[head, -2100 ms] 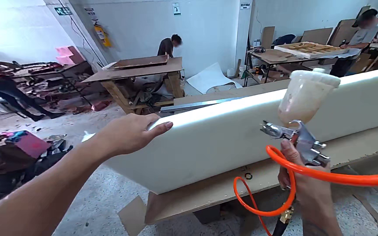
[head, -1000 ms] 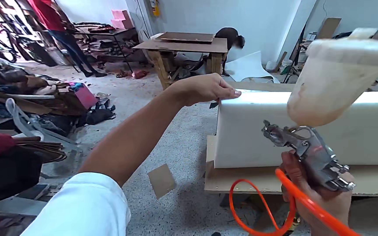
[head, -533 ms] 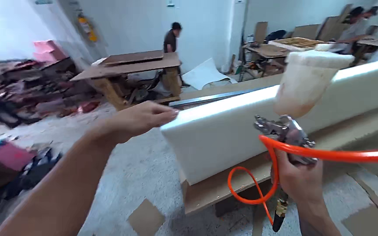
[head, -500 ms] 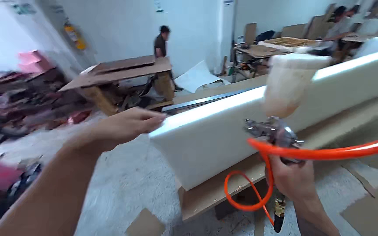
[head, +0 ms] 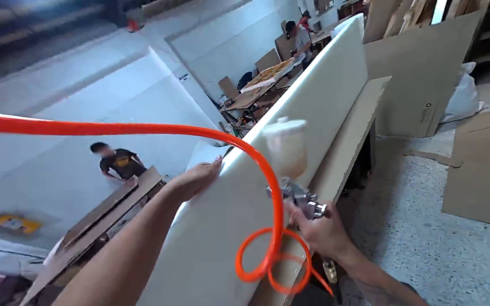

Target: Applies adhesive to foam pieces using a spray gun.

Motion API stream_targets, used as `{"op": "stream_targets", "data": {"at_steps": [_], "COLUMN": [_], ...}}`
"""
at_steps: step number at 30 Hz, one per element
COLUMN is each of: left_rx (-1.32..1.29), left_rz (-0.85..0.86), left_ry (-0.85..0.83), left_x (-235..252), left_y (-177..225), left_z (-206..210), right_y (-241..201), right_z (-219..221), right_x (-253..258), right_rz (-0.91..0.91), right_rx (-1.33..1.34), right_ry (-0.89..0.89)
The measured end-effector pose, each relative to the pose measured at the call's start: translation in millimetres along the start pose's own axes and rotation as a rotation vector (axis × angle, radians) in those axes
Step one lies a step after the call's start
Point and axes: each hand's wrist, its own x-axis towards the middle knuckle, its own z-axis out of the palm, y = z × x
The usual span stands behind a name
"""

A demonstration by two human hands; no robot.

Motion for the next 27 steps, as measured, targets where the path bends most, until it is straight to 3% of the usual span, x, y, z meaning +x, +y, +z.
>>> {"op": "stream_targets", "data": {"at_steps": [3, 7, 13, 18, 21, 27], "left_rx": [0.028, 0.103, 0.05, 0.103, 0.024, -0.052], "left_rz": [-0.002, -0.015, 0.012, 0.048, 0.14, 0.131], "left_ry": [0.001, 0.061, 0.101, 0.096, 0.119, 0.073], "left_x": [70.0, 155.9, 257.6, 345.4, 404.8, 521.1], "left_y": [51.2, 121.9, 245.0, 322.7, 365.8, 479.5], "left_z": [28.0, 52.1, 88.7, 117.3, 131.9, 168.4], "right_y": [31.4, 78.8, 111.5, 142.5, 170.6, 238.6], "right_z": [-73.7, -163.0, -240.0, -306.6, -352.4, -443.2], "right_x": [60.0, 130.0, 241.3, 338.9, 409.7, 568.2], "right_rz": [-0.028, 0.089, -0.096, -0.156, -0.205, -0.201], "right_rx": [-0.12, -0.036, -0.094, -0.122, -0.164, -0.216], "right_ry": [0.15, 0.123, 0.166, 0.188, 0.198, 0.195]}}
